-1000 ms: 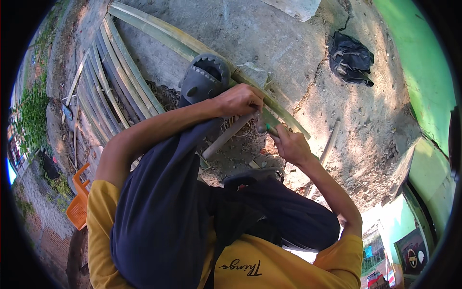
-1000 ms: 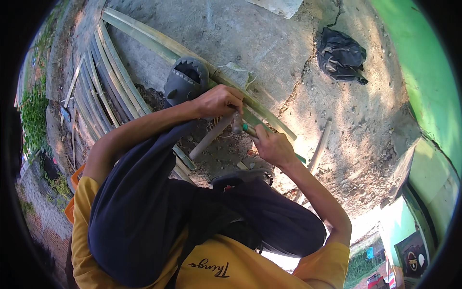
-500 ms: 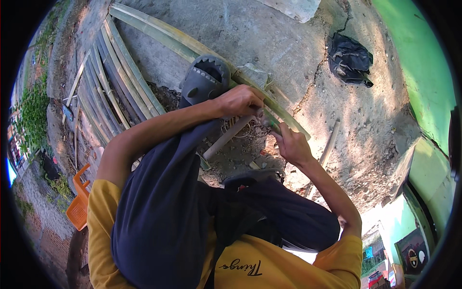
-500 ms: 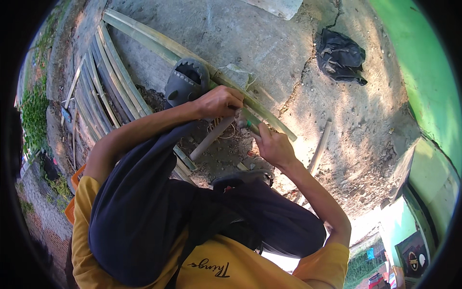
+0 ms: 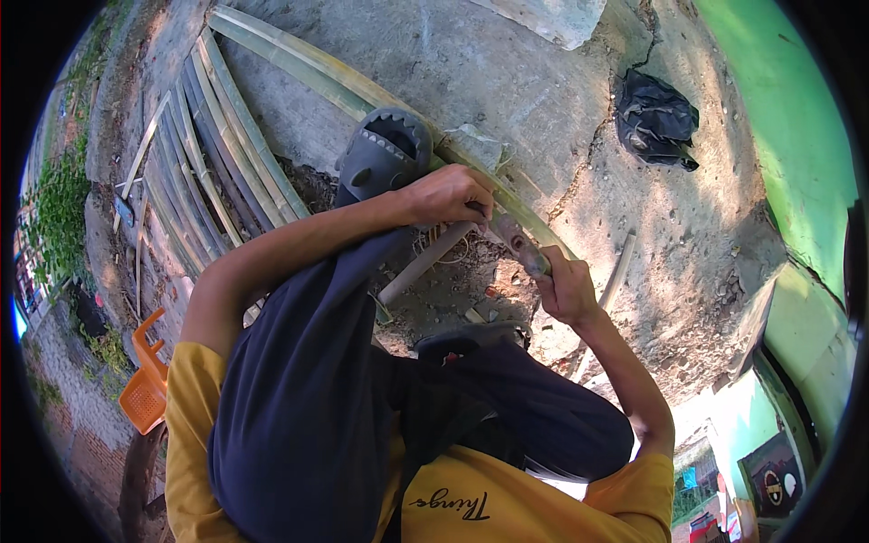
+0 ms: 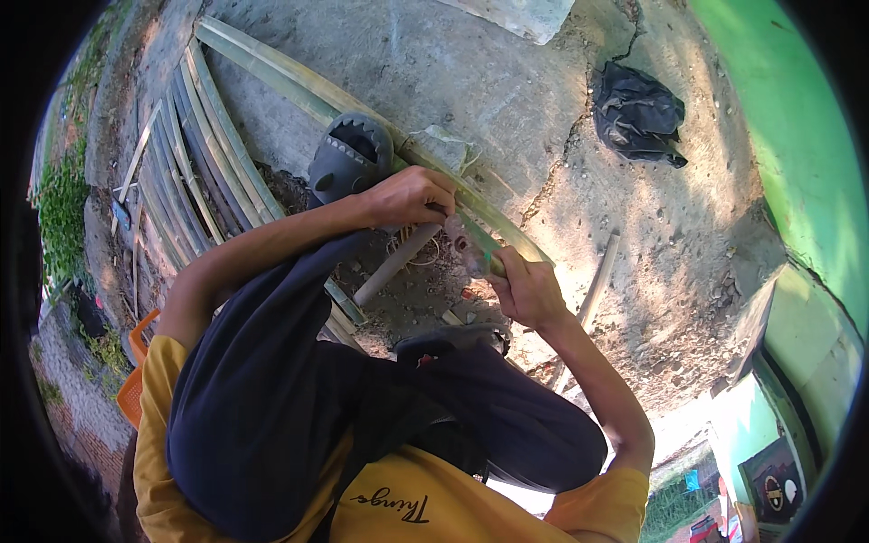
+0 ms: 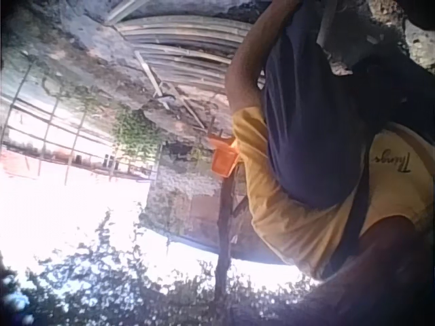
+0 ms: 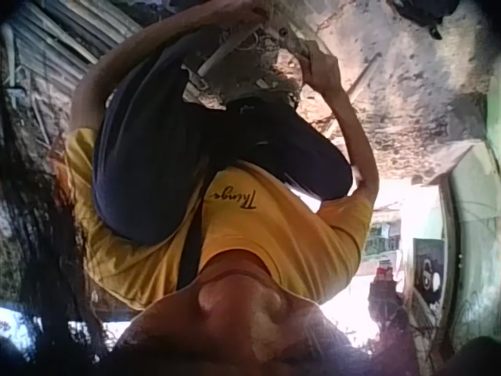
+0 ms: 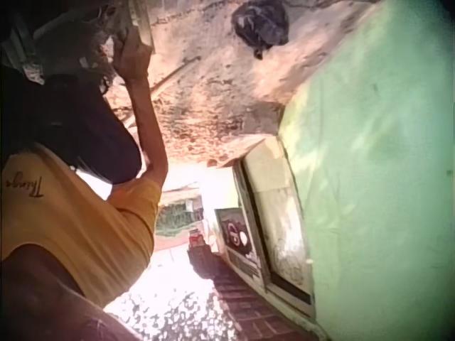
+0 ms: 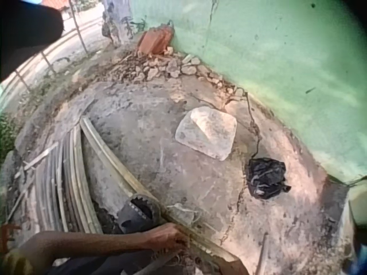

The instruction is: The person uses a hammer to secure pieces of bamboo together on the ground and then lifts the resulting lattice structure to check its integrity.

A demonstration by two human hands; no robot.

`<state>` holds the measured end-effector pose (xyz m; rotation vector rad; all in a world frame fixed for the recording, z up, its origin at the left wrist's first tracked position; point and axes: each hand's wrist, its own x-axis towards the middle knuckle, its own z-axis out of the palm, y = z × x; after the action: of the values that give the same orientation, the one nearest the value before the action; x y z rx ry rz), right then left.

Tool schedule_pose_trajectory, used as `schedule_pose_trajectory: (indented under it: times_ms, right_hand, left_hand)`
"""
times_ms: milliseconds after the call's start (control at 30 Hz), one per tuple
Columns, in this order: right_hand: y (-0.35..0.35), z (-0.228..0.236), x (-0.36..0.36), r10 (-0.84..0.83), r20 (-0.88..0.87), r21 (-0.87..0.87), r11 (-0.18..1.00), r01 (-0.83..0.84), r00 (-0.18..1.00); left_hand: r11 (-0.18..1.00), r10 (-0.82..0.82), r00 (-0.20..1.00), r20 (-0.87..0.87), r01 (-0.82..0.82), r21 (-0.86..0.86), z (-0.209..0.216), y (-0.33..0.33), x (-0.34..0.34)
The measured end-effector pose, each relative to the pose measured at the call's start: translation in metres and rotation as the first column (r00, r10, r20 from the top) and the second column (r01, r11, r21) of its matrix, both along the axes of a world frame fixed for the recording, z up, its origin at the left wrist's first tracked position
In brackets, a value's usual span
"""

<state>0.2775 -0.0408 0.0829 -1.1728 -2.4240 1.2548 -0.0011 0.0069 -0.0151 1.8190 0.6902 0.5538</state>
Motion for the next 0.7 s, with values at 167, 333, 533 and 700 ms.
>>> schedule_pose_trajectory:
  times_ms: [167,333,533,700]
  right_hand:
    - [0.003,-0.006,0.000,-0.336,0.033,-0.141,0.931,0.337,0.941]
    - [0.005,-0.007,0.002,-0.440,0.046,-0.196,0.876,0.440,0.897]
    - [0.007,-0.008,0.002,-0.350,0.308,-0.160,0.897,0.411,0.885]
    - [0.002,-0.019,-0.006,-0.301,0.214,0.114,0.952,0.283,0.929]
  left_hand:
    - [0.998,0.012,1.000,0.016,-0.011,-0.057,0.010,0.000,-0.001]
    - [0.992,-0.016,0.994,-0.112,0.002,-0.123,0.028,0.003,-0.011]
    - [0.896,0.239,0.894,-0.379,-0.053,0.440,0.045,0.013,-0.025]
    - [0.913,0.064,0.875,-0.479,0.143,0.382,0.037,0.013,-0.020]
